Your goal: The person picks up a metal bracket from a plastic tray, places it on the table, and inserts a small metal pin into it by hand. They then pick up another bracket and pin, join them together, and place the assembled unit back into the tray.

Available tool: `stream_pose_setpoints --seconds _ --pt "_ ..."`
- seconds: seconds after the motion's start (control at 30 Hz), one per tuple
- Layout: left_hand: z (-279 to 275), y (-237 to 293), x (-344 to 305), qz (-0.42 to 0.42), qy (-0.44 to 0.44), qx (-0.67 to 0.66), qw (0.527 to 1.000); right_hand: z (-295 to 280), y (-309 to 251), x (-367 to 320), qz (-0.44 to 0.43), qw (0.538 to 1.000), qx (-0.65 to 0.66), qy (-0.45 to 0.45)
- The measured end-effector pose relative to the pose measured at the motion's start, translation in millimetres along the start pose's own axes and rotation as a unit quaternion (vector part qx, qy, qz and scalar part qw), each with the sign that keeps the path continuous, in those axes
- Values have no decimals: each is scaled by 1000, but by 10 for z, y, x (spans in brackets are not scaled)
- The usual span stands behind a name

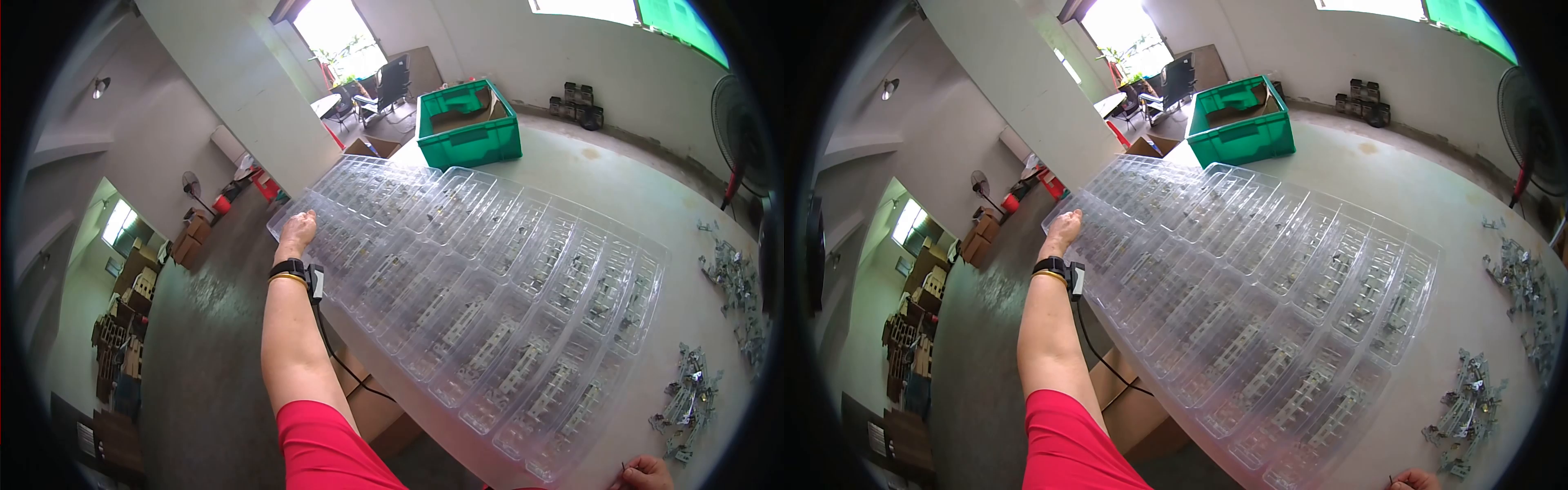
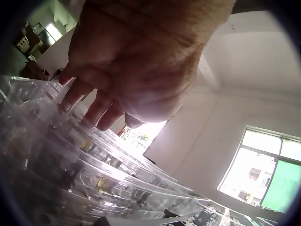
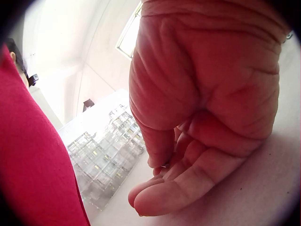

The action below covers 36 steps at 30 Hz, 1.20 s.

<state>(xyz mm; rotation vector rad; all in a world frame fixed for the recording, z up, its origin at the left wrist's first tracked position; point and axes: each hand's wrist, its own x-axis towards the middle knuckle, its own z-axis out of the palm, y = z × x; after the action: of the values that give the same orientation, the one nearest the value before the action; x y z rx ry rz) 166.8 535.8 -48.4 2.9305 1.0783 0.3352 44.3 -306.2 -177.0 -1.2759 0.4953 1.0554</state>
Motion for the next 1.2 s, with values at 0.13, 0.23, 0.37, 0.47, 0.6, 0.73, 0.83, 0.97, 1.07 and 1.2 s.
stream_pose_setpoints --seconds 0.13,0.23,0.37,0.47,0.6,0.73,0.83,0.97,1.07,1.2 --pt "40 -54 43 2 27 14 1000 7 -1 -2 -5 1000 -2 -2" --pt "27 -104 51 27 64 50 996 15 -6 -10 -11 1000 -5 -3" --pt "-65 37 -64 21 79 37 996 8 9 -1 -10 1000 7 -3" --pt "-64 125 -157 -35 64 -43 996 -1 17 4 -8 1000 5 -4" --pt "-258 474 -461 -92 -28 -102 990 -27 26 22 -11 1000 -7 -7" --pt "-211 423 -430 -92 -16 -115 989 -17 22 18 -13 1000 -14 0" --pt "-204 390 -418 -91 -26 -117 989 2 5 12 -11 1000 -25 2" --pt "-223 454 -496 -85 -51 -123 987 10 -18 1 -12 999 -53 1" --pt "-236 464 -512 -95 -60 -138 984 3 -14 4 -12 999 -43 -5" --pt "-259 449 -522 -94 -64 -119 986 25 -23 -15 -21 998 -50 -8"
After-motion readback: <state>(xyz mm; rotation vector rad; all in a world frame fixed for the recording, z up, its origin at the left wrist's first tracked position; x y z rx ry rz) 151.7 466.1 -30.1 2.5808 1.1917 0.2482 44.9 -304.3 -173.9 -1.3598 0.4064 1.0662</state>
